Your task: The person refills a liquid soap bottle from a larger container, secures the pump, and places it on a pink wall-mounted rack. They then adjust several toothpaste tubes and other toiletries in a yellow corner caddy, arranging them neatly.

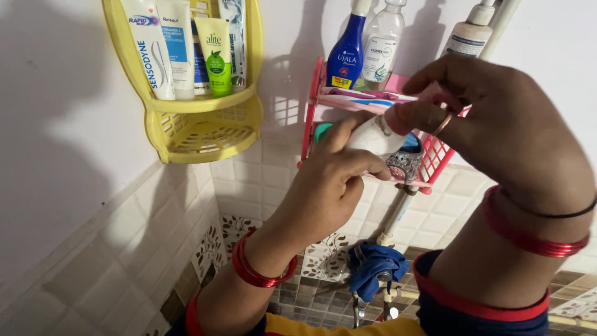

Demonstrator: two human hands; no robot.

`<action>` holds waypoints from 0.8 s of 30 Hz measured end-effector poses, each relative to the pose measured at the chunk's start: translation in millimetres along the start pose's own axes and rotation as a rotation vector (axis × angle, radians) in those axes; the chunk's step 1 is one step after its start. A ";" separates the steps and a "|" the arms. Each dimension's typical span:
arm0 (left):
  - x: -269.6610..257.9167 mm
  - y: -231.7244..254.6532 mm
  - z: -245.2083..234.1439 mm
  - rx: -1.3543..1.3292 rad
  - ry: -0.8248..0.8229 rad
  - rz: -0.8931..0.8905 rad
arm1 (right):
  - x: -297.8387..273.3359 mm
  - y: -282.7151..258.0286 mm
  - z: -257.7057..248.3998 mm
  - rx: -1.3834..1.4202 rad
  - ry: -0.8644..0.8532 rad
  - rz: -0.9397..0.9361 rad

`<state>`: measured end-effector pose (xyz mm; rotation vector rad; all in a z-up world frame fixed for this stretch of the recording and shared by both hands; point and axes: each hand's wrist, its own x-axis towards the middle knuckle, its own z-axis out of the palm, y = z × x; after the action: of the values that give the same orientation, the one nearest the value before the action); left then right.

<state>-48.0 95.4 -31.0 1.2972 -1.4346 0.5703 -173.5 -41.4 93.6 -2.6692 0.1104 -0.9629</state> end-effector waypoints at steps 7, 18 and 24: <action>4.0 -9.8 4.8 -0.187 -0.029 -0.098 | -15.8 22.3 17.6 0.934 0.017 -0.098; 16.6 -7.4 19.2 -0.352 -0.056 -0.050 | -14.6 49.0 30.4 0.994 0.087 -0.249; 19.7 -8.4 24.7 -0.330 -0.064 -0.061 | -16.5 52.1 37.7 0.972 0.126 -0.234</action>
<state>-46.5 63.6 -23.5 1.0985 -1.4652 0.2394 -160.8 -78.6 40.0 -1.7414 -0.5204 -0.9197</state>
